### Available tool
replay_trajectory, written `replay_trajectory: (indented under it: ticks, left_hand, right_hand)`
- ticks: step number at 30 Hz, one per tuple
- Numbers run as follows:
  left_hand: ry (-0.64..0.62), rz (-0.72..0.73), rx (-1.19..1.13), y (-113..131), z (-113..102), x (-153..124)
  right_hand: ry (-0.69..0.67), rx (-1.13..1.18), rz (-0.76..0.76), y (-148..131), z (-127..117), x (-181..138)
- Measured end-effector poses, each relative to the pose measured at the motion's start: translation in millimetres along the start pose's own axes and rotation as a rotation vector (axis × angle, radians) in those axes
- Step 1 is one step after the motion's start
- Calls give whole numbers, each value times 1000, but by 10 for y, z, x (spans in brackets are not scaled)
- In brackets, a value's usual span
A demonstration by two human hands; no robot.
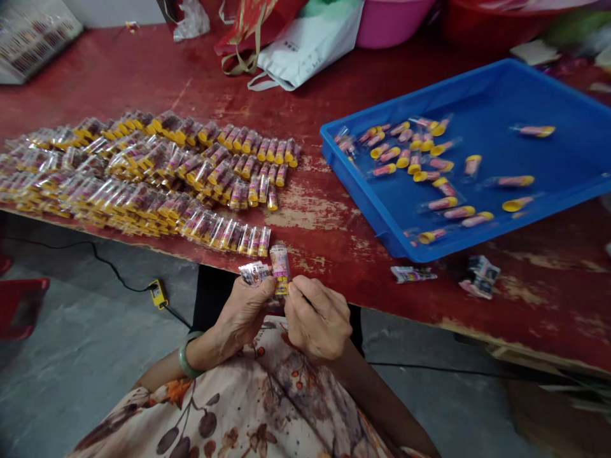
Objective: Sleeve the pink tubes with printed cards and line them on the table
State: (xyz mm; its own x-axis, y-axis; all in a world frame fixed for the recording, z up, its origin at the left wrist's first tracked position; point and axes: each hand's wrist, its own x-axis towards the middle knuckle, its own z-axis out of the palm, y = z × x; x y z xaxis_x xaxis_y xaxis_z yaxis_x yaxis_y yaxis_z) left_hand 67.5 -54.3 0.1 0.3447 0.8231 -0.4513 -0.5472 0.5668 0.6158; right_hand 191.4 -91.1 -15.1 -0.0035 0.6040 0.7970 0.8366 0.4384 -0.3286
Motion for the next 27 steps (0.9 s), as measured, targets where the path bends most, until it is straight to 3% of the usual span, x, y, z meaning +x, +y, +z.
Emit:
replay_trajectory:
  ticks: [27]
  left_hand:
    - [25, 18, 5, 2, -28, 47]
  right_hand:
    - [-30, -36, -34, -2, 53, 35]
